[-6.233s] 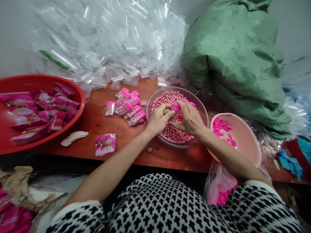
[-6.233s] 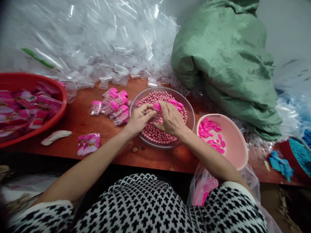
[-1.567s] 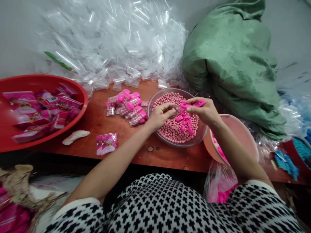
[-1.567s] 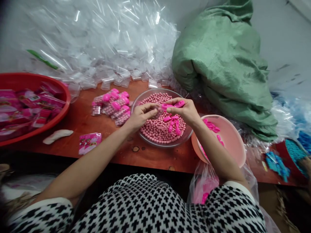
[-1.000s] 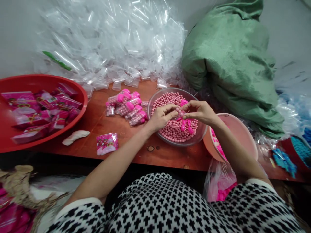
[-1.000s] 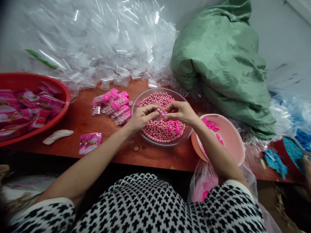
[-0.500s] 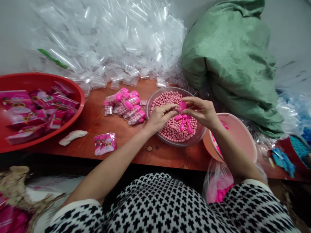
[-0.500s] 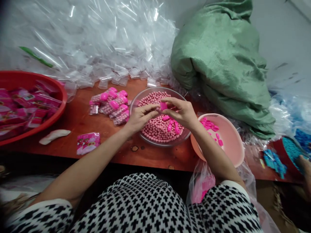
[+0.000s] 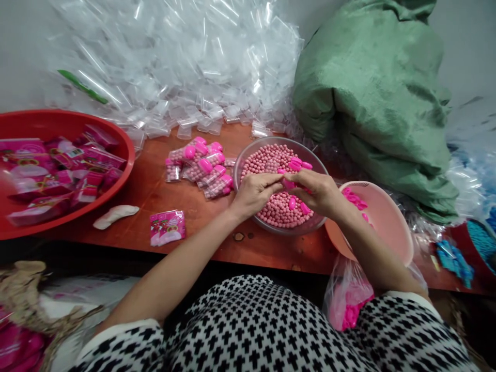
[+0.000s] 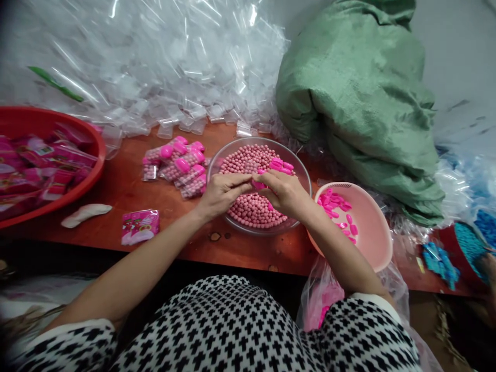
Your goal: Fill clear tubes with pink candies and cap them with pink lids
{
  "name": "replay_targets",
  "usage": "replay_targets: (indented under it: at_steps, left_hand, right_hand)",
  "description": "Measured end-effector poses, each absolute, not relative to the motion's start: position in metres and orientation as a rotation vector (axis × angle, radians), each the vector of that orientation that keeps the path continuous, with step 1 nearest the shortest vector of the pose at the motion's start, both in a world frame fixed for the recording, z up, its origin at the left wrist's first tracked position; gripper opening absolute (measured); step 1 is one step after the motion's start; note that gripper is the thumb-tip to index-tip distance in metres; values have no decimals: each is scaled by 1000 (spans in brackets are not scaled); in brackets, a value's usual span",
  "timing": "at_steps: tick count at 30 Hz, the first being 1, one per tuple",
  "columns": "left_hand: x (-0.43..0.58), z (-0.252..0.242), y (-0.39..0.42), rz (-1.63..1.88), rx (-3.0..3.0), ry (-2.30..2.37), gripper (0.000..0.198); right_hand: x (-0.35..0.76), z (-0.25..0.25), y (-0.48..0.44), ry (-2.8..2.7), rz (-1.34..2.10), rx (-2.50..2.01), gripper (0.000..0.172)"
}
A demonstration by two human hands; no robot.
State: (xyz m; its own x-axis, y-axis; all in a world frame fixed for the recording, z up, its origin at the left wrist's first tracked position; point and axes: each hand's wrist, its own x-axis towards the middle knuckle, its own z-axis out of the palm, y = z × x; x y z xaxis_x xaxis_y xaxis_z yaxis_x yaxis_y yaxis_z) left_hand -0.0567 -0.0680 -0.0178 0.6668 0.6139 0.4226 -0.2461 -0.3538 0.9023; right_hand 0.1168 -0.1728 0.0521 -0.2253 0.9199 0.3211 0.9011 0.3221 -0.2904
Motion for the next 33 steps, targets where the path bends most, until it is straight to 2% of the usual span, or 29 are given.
replay_targets:
  at_steps: [4,7,9,12,14,17,20,23,27,33]
  left_hand:
    - [-58,-17,-68,893,1807,334,18]
    - [-55,-17,-64,859,1681,341,20]
    - [-51,-17,-60,850,1481,334,29]
    - [-46,-16,-57,845,1195,326,47]
    - [-46,-15,-56,827,1095,316,52]
    - [-47,-14,-58,821,1126,297,49]
    - [-50,-15,-61,847,1283,272,36]
    - [-50,-17,-62,898,1430,267,26]
    - [-49,-22,-60,947,1512,294,24]
    - [-49,-23,-59,966,1520,298,22]
  right_hand:
    - [116,48,-168,-2197,85,-1687,19]
    - [118,51,-162,-2041,252,-1676,21]
    - [118,54,-162,-1780,462,-1617,33]
    - [116,56,-168,-1362,830,-1444,65]
    - [116,53,-173,-1171,972,-1352,73]
    - [118,48,-174,-1001,1025,-1306,60]
    - [121,44,-166,-950,1073,-1328,56]
    - [120,44,-158,-936,1308,-1358,53]
    - [115,42,-152,-830,1629,-1315,49]
    - [99,26,-148,-664,1466,-1305,33]
